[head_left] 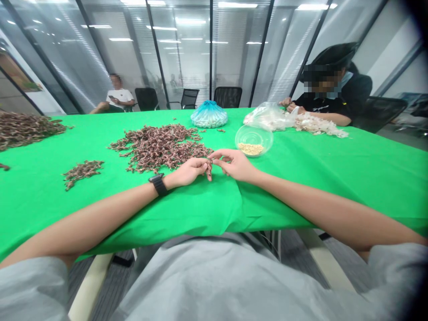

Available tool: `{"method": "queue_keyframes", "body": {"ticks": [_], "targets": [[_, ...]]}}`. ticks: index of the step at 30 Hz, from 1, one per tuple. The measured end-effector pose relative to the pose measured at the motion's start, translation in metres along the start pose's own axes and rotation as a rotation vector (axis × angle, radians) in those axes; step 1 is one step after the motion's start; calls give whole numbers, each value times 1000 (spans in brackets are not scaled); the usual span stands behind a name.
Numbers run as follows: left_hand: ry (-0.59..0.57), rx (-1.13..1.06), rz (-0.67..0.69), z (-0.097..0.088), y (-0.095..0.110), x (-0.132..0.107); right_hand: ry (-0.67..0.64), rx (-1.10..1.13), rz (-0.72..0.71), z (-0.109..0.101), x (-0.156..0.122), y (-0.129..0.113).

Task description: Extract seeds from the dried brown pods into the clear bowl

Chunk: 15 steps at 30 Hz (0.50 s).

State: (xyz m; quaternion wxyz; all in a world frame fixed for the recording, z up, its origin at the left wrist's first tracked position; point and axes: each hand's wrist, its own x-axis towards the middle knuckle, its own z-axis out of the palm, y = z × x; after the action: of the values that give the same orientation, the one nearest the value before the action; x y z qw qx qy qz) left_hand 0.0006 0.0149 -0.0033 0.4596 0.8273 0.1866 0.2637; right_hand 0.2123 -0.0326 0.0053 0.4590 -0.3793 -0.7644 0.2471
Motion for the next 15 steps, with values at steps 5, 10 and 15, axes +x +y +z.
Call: {"method": "queue_keyframes", "body": {"ticks": [5, 10, 15], "targets": [[-2, -22, -4, 0, 0, 0, 30, -32, -41, 2, 0, 1], [40, -21, -18, 0, 1, -1, 95, -86, -78, 2, 0, 2], [207, 81, 14, 1, 9, -3, 119, -152, -96, 1, 0, 2]]}}
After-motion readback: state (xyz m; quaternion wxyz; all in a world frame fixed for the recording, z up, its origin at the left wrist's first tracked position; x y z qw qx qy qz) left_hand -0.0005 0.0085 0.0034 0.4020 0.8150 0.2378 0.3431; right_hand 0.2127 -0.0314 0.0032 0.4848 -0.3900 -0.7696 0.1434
